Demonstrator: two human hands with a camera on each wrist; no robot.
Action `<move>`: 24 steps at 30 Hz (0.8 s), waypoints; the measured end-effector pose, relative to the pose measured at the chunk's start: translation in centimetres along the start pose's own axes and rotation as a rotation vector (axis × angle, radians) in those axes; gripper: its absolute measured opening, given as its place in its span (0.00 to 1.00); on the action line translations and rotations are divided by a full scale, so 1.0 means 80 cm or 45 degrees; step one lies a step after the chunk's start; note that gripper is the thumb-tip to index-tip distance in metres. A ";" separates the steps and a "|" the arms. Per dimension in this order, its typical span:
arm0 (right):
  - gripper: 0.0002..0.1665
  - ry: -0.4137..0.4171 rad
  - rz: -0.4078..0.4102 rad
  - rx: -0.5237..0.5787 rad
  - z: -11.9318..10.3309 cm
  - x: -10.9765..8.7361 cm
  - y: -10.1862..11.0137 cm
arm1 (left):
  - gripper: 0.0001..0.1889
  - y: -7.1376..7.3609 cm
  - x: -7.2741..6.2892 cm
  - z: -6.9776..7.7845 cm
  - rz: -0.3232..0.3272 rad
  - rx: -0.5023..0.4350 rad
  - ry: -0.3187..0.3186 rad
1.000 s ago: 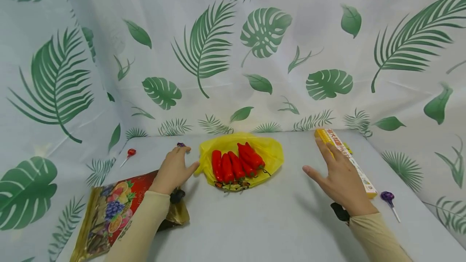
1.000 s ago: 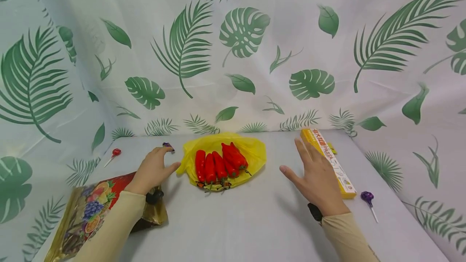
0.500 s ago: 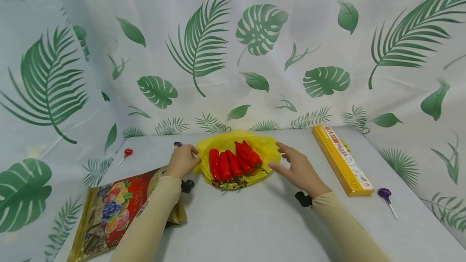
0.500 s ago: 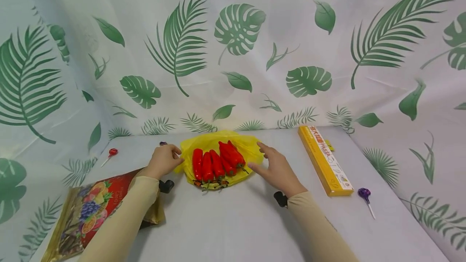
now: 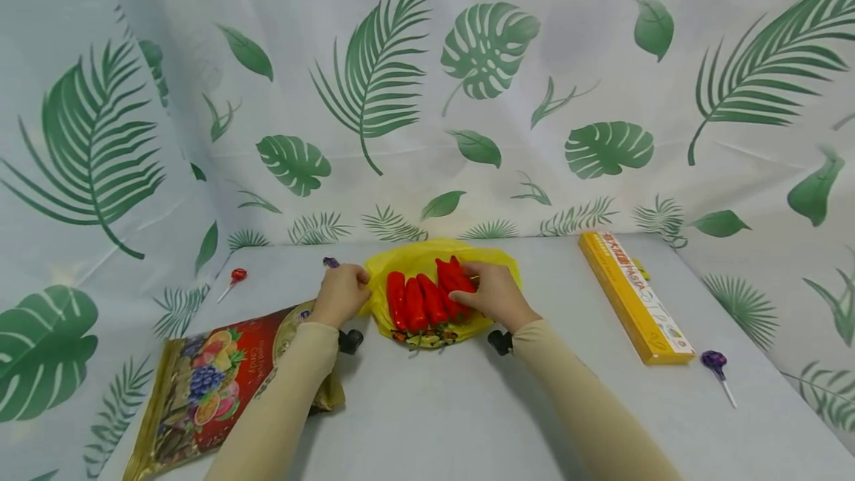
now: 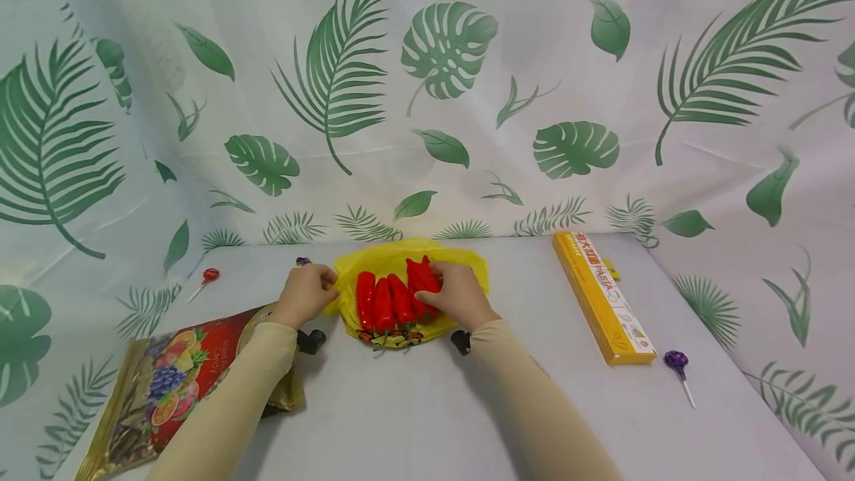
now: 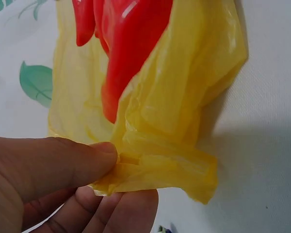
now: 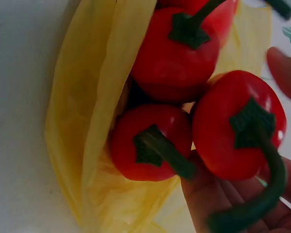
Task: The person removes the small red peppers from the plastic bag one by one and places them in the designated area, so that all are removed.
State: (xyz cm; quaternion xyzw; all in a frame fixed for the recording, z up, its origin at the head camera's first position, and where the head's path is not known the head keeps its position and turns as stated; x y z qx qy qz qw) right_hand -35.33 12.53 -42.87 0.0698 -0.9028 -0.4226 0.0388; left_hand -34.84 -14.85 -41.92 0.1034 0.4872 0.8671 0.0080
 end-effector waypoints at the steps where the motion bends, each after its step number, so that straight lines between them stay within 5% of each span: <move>1: 0.38 -0.001 0.008 -0.027 -0.001 0.000 0.000 | 0.10 0.000 0.000 0.002 -0.002 -0.005 -0.001; 10: 0.27 0.052 0.083 -0.130 -0.006 -0.008 0.004 | 0.11 0.006 -0.008 0.007 0.022 -0.013 0.001; 24: 0.28 -0.019 0.149 -0.089 0.055 -0.101 0.054 | 0.10 0.010 -0.018 0.011 0.035 0.009 -0.049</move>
Point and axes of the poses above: each hand's wrist, its own x-axis towards the middle knuckle, its own y-axis out of the back of the hand, z = x × y, the point moved 6 cm from there along x, towards the middle knuckle, and after that the axes turned 6 degrees about -y, right-handed, at the moved point
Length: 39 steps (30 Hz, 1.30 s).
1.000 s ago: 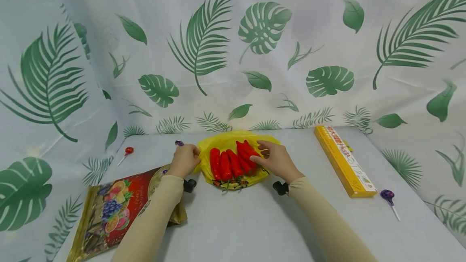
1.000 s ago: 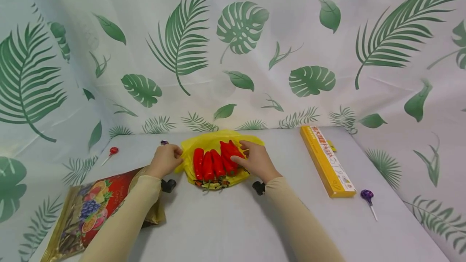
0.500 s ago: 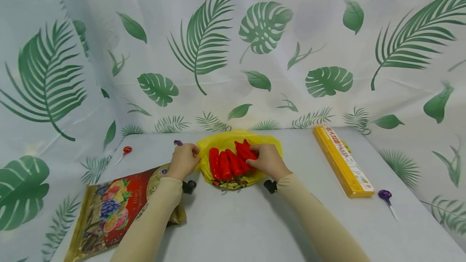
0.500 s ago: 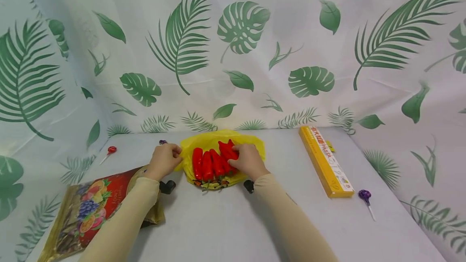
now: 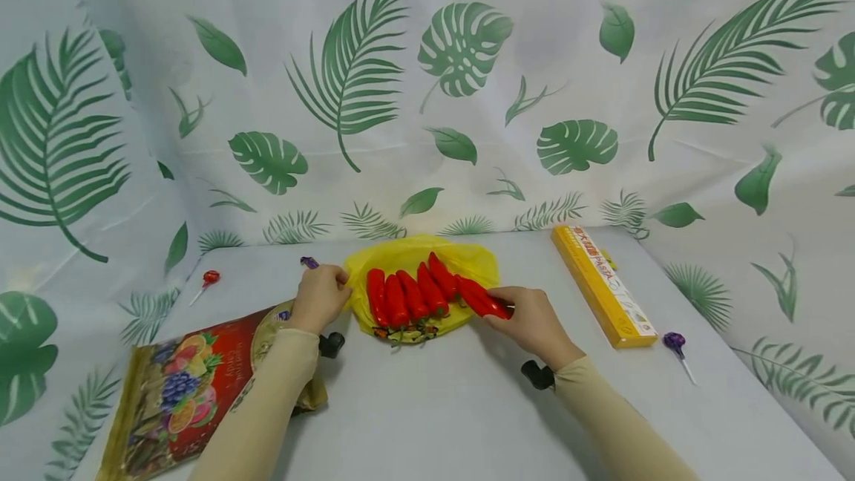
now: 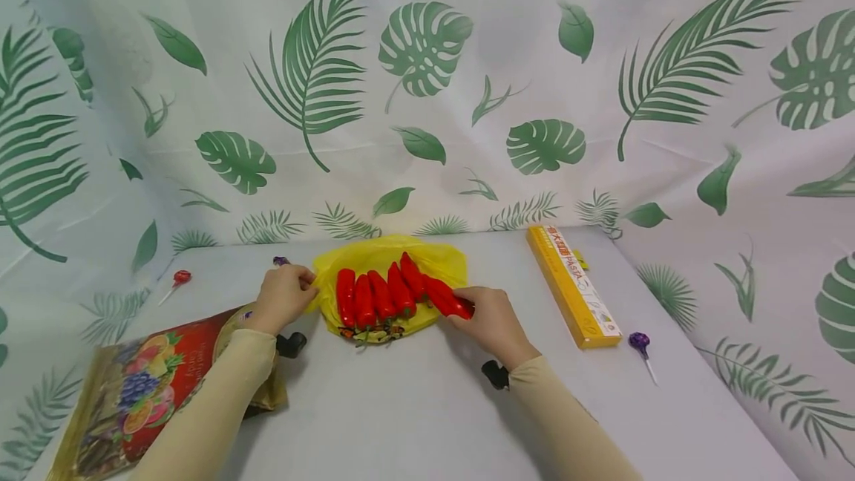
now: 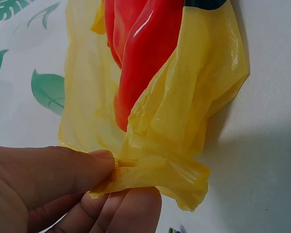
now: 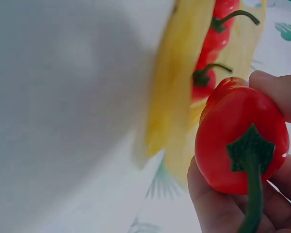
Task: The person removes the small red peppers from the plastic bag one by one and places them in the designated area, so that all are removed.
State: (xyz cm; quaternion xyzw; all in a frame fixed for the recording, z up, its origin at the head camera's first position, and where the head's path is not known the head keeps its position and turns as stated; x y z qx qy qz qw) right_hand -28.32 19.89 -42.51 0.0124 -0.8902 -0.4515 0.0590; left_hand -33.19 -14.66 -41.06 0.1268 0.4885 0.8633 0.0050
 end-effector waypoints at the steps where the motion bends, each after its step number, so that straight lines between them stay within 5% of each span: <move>1: 0.28 -0.013 -0.005 -0.006 0.007 -0.006 0.004 | 0.10 -0.001 0.000 0.000 -0.006 -0.001 0.000; 9: 0.30 -0.151 -0.013 -0.109 0.063 -0.046 0.033 | 0.10 0.000 -0.004 0.000 -0.023 -0.005 -0.032; 23: 0.34 -0.273 -0.034 -0.146 0.118 -0.078 0.050 | 0.11 0.004 -0.006 0.002 -0.027 -0.002 -0.056; 39: 0.39 -0.293 -0.023 -0.161 0.123 -0.081 0.058 | 0.10 0.000 -0.004 0.007 -0.019 0.013 -0.060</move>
Point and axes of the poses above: each hand's wrist, its own x-axis towards the middle knuckle, its own y-axis out of the back of the hand, z = x × y, the point moved 6 cm from there along x, towards the middle knuckle, and after that the axes turned 6 degrees about -y, right-handed, at the moved point
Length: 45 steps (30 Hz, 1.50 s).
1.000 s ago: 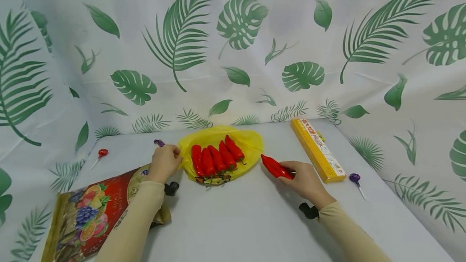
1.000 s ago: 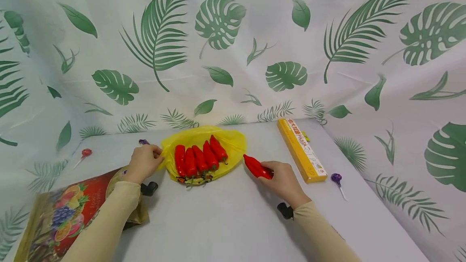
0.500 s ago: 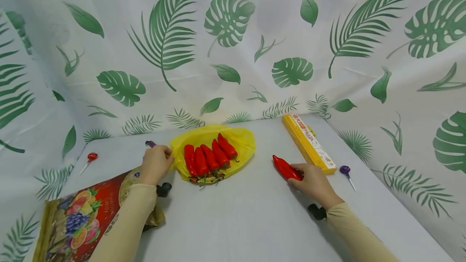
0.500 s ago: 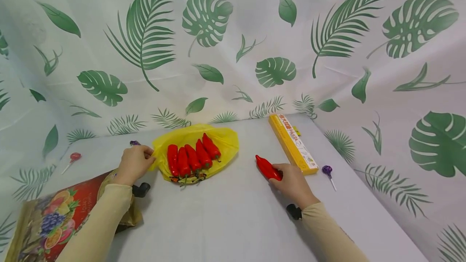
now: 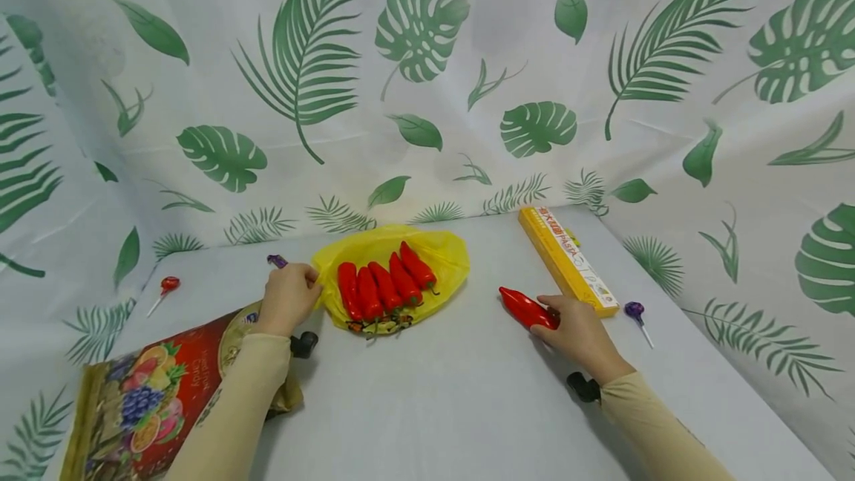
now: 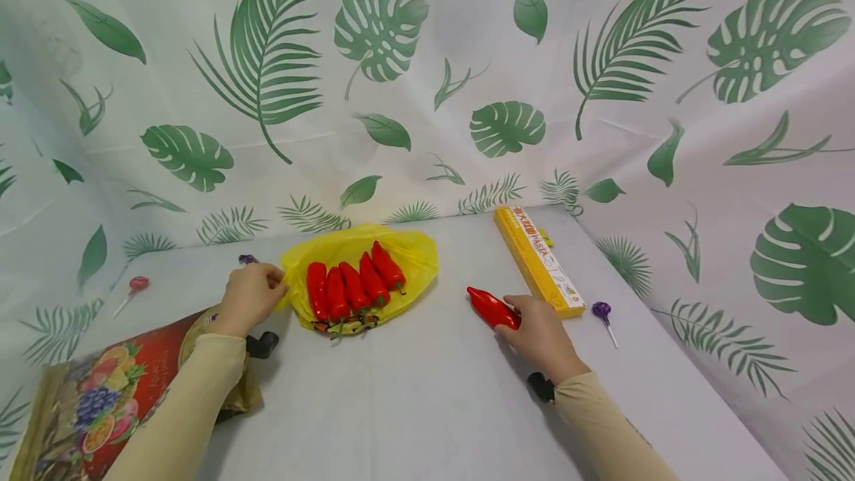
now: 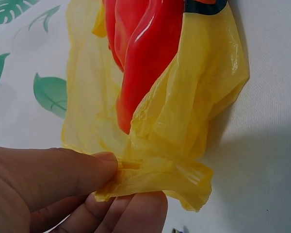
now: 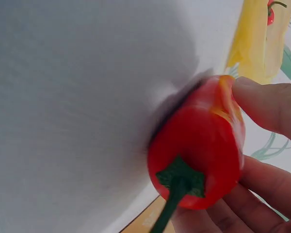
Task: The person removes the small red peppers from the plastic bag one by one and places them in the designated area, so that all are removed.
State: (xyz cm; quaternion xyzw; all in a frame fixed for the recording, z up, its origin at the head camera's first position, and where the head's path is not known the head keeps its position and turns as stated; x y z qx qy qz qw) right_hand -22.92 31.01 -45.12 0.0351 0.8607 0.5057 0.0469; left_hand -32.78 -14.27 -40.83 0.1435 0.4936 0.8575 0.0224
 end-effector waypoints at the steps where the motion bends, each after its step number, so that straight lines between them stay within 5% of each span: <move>1: 0.39 0.007 0.003 0.001 -0.002 0.001 0.001 | 0.10 0.001 0.000 -0.001 0.002 0.001 0.001; 14: 0.40 0.057 0.075 0.021 -0.025 0.009 0.006 | 0.09 0.001 0.003 -0.004 0.020 -0.021 0.018; 26: 0.33 0.290 0.163 0.140 -0.104 0.050 -0.022 | 0.10 -0.001 0.002 -0.009 0.034 -0.036 0.044; 36: 0.30 0.276 -0.027 0.303 -0.175 0.108 -0.069 | 0.10 0.000 0.004 -0.015 0.011 -0.024 0.086; 45: 0.29 0.175 -0.156 0.242 -0.205 0.151 -0.107 | 0.10 0.000 0.005 -0.015 -0.002 -0.036 0.095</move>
Point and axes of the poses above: each hand's wrist, its own x-axis towards the middle knuckle, its own y-axis out of the back of the hand, z = x × y, the point moved 6 cm from there along x, towards the middle knuckle, and after that the axes turned 6 degrees about -y, right-handed, at the moved point
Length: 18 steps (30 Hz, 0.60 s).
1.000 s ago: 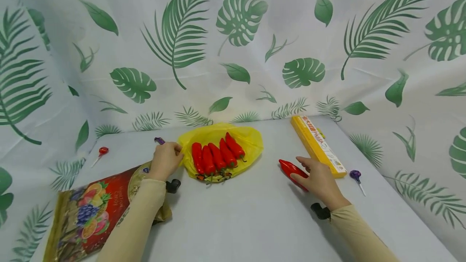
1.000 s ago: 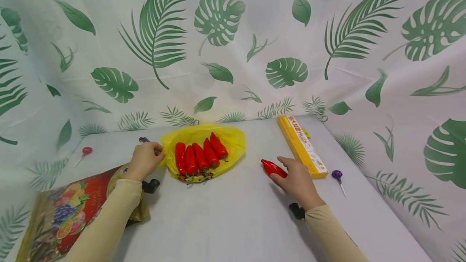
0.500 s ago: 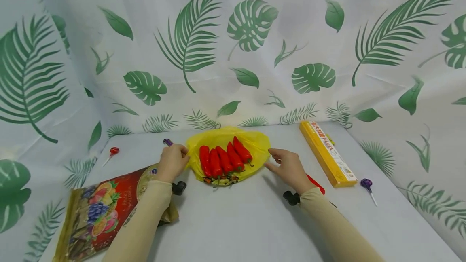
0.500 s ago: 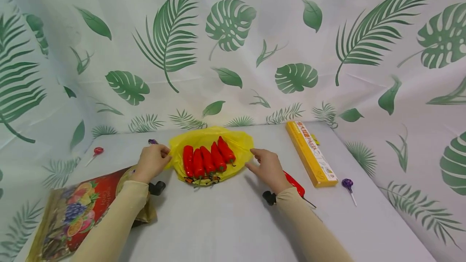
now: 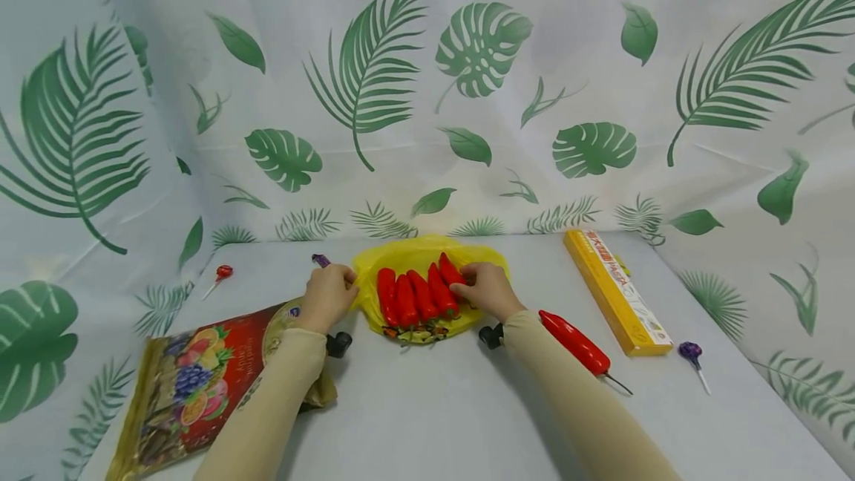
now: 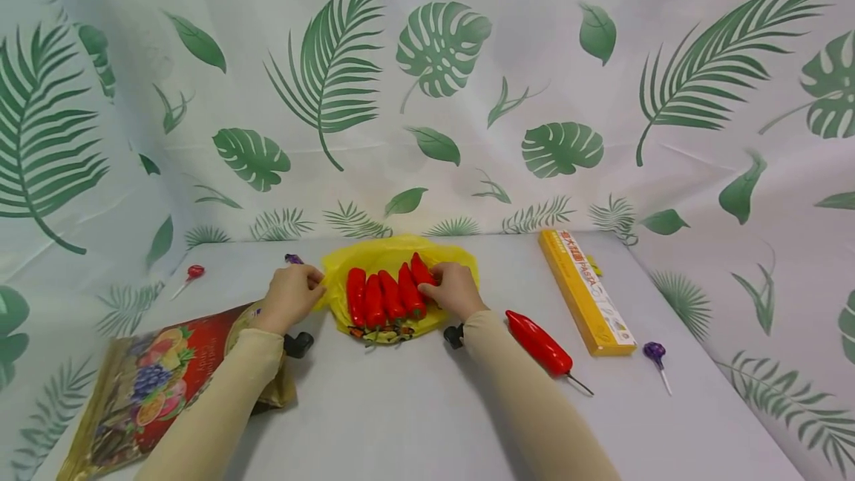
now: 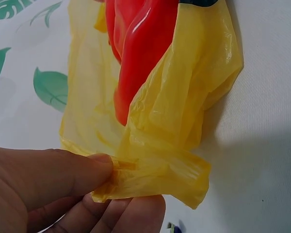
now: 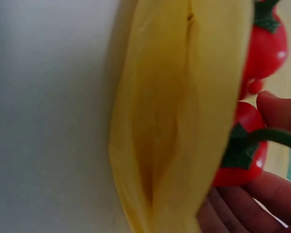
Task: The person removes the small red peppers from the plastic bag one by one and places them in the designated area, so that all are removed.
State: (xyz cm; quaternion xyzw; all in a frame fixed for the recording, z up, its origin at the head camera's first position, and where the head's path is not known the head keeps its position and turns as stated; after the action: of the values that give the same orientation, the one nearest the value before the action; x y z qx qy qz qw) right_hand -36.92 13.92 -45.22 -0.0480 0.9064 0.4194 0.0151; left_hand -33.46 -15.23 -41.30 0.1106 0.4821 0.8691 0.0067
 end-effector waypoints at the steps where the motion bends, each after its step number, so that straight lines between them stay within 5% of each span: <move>1: 0.28 -0.006 0.000 -0.010 0.001 0.002 -0.001 | 0.10 -0.001 0.000 0.001 -0.003 -0.001 0.000; 10: 0.27 -0.073 0.003 -0.023 -0.001 0.006 0.003 | 0.11 -0.002 0.002 0.005 -0.005 -0.001 0.004; 18: 0.29 -0.093 0.017 0.007 0.000 -0.017 0.013 | 0.11 -0.001 -0.001 0.003 0.004 -0.006 -0.020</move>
State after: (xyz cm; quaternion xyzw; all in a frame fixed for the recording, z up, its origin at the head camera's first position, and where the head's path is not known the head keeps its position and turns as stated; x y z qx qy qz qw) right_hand -35.68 14.73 -44.33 -0.0264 0.9067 0.4185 0.0455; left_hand -33.37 -15.01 -41.28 0.1181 0.4799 0.8693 0.0092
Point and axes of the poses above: each hand's wrist, its own x-axis towards the middle knuckle, its own y-axis out of the back of the hand, z = x × y, the point moved 6 cm from there along x, towards the middle knuckle, and after that the axes turned 6 degrees about -y, right-handed, at the moved point
